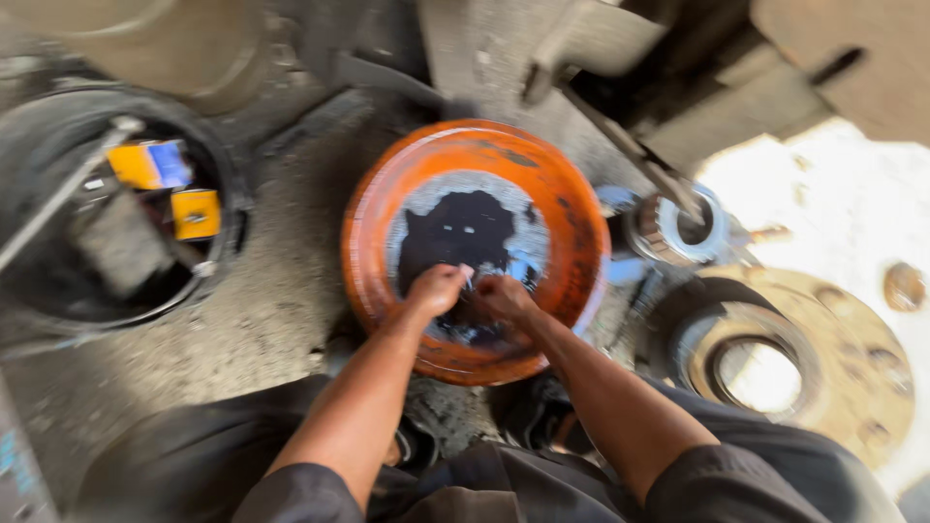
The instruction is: The person sits on the ground and cleans a metal bearing and a metal ring by hand in an orange basin filled with dark liquid. The person scrubs the parts, rinses them in the liquid, and places them on the ground next to the basin.
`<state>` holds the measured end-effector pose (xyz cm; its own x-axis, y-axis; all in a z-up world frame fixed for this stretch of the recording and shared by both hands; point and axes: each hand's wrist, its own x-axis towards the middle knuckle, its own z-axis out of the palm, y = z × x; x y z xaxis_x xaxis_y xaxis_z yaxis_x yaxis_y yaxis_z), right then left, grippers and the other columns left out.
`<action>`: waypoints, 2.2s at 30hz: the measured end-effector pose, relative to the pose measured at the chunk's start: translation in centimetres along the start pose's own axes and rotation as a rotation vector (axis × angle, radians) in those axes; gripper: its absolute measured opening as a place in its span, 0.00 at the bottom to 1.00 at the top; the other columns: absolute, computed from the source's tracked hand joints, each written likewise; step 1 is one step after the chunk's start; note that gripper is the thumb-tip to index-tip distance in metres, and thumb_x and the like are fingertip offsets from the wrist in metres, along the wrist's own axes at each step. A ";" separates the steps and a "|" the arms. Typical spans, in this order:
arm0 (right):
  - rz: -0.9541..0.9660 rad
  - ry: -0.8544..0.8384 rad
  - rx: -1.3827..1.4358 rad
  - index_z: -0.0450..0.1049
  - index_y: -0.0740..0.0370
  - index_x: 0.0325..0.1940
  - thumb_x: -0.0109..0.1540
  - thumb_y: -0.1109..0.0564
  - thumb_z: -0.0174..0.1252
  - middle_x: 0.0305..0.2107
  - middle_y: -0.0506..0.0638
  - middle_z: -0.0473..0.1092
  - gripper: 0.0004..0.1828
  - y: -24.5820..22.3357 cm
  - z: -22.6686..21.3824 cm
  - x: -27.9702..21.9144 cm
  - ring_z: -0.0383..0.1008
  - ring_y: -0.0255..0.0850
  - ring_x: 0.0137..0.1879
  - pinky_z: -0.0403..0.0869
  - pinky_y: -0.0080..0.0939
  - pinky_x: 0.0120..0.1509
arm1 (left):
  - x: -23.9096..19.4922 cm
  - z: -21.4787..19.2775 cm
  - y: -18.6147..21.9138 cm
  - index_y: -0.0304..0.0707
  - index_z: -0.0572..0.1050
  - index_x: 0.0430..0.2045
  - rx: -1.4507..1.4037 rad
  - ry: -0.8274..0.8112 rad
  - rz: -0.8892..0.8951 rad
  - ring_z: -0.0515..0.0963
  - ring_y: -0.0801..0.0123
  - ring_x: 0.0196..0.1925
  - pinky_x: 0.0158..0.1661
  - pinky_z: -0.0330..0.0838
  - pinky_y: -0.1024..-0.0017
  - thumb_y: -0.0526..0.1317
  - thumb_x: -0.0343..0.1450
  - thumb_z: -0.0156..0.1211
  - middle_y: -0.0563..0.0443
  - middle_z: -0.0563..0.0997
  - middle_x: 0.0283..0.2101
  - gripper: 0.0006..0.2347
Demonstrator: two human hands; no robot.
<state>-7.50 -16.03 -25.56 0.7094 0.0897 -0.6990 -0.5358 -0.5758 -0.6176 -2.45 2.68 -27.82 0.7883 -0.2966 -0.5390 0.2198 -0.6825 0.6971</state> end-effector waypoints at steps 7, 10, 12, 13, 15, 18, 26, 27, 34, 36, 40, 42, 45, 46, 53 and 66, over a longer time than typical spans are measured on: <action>-0.250 -0.072 1.003 0.74 0.59 0.47 0.59 0.61 0.57 0.38 0.46 0.73 0.12 -2.6 -3.1 -3.3 0.73 0.39 0.46 0.74 0.41 0.48 | -1.7 -1.8 4.0 0.40 0.78 0.42 -0.828 -0.198 -0.399 0.77 0.59 0.38 0.37 0.75 0.59 0.59 0.72 0.53 0.49 0.80 0.35 0.21; -0.017 0.115 1.204 0.75 0.52 0.51 0.62 0.45 0.51 0.46 0.44 0.75 0.18 -3.1 -2.2 -4.8 0.73 0.39 0.51 0.73 0.48 0.52 | -2.2 -1.2 6.7 0.34 0.80 0.41 -0.836 -0.162 -0.065 0.76 0.67 0.36 0.34 0.75 0.65 0.49 0.72 0.59 0.50 0.80 0.35 0.16; 0.056 0.089 1.393 0.75 0.48 0.52 0.63 0.35 0.48 0.47 0.43 0.75 0.23 -2.5 -1.7 -5.4 0.73 0.41 0.51 0.72 0.53 0.52 | -2.9 -0.4 9.0 0.35 0.79 0.41 -0.940 -0.252 0.018 0.79 0.67 0.35 0.34 0.76 0.66 0.48 0.71 0.58 0.49 0.82 0.36 0.15; 0.019 -0.002 1.522 0.76 0.46 0.51 0.63 0.32 0.47 0.47 0.43 0.75 0.25 -2.2 -1.6 -5.5 0.74 0.43 0.51 0.72 0.55 0.53 | -3.3 0.0 10.3 0.35 0.79 0.41 -0.940 -0.263 0.006 0.78 0.68 0.36 0.36 0.76 0.65 0.49 0.73 0.57 0.50 0.82 0.36 0.15; -0.081 -0.109 1.684 0.76 0.47 0.52 0.65 0.31 0.47 0.48 0.44 0.76 0.25 -1.6 -2.0 -5.4 0.75 0.45 0.53 0.72 0.57 0.58 | -4.0 0.7 12.3 0.35 0.78 0.42 -0.942 -0.285 -0.023 0.78 0.70 0.38 0.39 0.75 0.63 0.51 0.76 0.55 0.51 0.80 0.37 0.16; -0.167 -0.112 1.776 0.77 0.52 0.53 0.68 0.31 0.47 0.49 0.49 0.77 0.27 -1.4 -2.5 -5.5 0.75 0.48 0.57 0.71 0.55 0.66 | -3.9 1.1 13.1 0.36 0.73 0.47 -0.683 -0.249 0.099 0.80 0.70 0.46 0.49 0.74 0.64 0.50 0.75 0.54 0.51 0.82 0.42 0.16; -0.092 0.080 1.596 0.78 0.54 0.50 0.71 0.47 0.42 0.47 0.50 0.79 0.19 -6.8 -3.9 -7.7 0.76 0.42 0.57 0.73 0.46 0.69 | -1.4 2.3 10.2 0.21 0.66 0.42 -0.315 0.179 0.284 0.75 0.44 0.45 0.49 0.69 0.46 0.54 0.81 0.41 0.28 0.73 0.43 0.24; -0.138 0.037 1.583 0.78 0.56 0.50 0.72 0.49 0.43 0.46 0.50 0.78 0.18 -7.1 -3.7 -7.9 0.76 0.42 0.56 0.73 0.46 0.70 | -1.5 2.2 10.4 0.19 0.64 0.40 -0.409 0.190 0.242 0.74 0.42 0.45 0.49 0.68 0.44 0.54 0.82 0.39 0.26 0.72 0.43 0.25; -0.226 0.067 1.575 0.77 0.61 0.48 0.69 0.47 0.45 0.41 0.52 0.79 0.19 -7.3 -3.8 -7.9 0.78 0.44 0.50 0.74 0.47 0.64 | -3.9 -2.8 11.9 0.34 0.65 0.62 -1.042 -0.075 -0.355 0.74 0.50 0.60 0.59 0.69 0.46 0.66 0.77 0.38 0.36 0.72 0.59 0.32; -0.077 0.247 1.495 0.76 0.56 0.50 0.69 0.43 0.48 0.44 0.52 0.78 0.19 -7.3 -3.7 -7.8 0.75 0.45 0.52 0.72 0.48 0.64 | -4.0 -1.7 13.3 0.30 0.74 0.57 -1.026 -0.085 -0.284 0.77 0.48 0.61 0.59 0.71 0.51 0.64 0.76 0.42 0.32 0.79 0.58 0.33; -0.003 0.213 1.565 0.73 0.56 0.54 0.68 0.31 0.50 0.47 0.55 0.72 0.28 -5.9 -3.3 -7.8 0.71 0.48 0.52 0.70 0.53 0.60 | -5.1 3.1 16.0 0.36 0.70 0.63 -0.678 0.004 0.022 0.72 0.47 0.68 0.64 0.65 0.53 0.64 0.74 0.38 0.34 0.75 0.64 0.33; -0.286 -0.062 1.724 0.72 0.57 0.55 0.67 0.30 0.51 0.46 0.57 0.71 0.30 -5.1 -3.5 -7.3 0.70 0.52 0.51 0.71 0.58 0.57 | -5.5 4.5 17.5 0.39 0.59 0.68 -0.612 0.073 0.232 0.64 0.48 0.71 0.67 0.57 0.54 0.66 0.73 0.37 0.37 0.66 0.69 0.34; -0.567 -0.170 1.686 0.71 0.51 0.59 0.65 0.42 0.56 0.48 0.54 0.73 0.21 -4.8 -4.6 -7.1 0.72 0.53 0.54 0.73 0.60 0.59 | -6.4 3.9 18.5 0.40 0.44 0.73 -0.657 0.088 0.385 0.53 0.48 0.74 0.67 0.46 0.54 0.66 0.74 0.37 0.37 0.53 0.74 0.37; -0.425 0.070 1.592 0.71 0.49 0.61 0.64 0.49 0.55 0.51 0.50 0.73 0.20 -4.9 -5.3 -7.3 0.73 0.48 0.56 0.73 0.55 0.61 | -6.3 3.0 18.5 0.42 0.45 0.73 -0.689 0.057 0.376 0.53 0.49 0.75 0.68 0.47 0.55 0.66 0.74 0.38 0.38 0.52 0.74 0.37; -0.289 0.131 1.426 0.73 0.55 0.53 0.59 0.63 0.53 0.46 0.54 0.77 0.18 -7.2 -7.7 -11.2 0.80 0.49 0.47 0.79 0.45 0.44 | 0.3 -1.7 14.8 0.30 0.80 0.36 -0.452 0.577 0.340 0.84 0.52 0.43 0.43 0.77 0.56 0.56 0.76 0.54 0.40 0.84 0.38 0.22; -0.449 -0.218 1.334 0.73 0.60 0.48 0.67 0.56 0.59 0.35 0.48 0.70 0.08 -15.5 -7.1 -15.4 0.68 0.33 0.33 0.62 0.27 0.22 | -3.6 0.4 13.6 0.31 0.75 0.45 -1.298 -0.238 -0.120 0.87 0.60 0.27 0.25 0.82 0.71 0.38 0.76 0.48 0.46 0.85 0.40 0.11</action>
<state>-6.82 -14.25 -2.67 0.9138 0.2484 -0.3213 -0.3977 0.7076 -0.5841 -2.52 -5.84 -16.59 0.6356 -0.4799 -0.6047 0.7719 0.3780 0.5112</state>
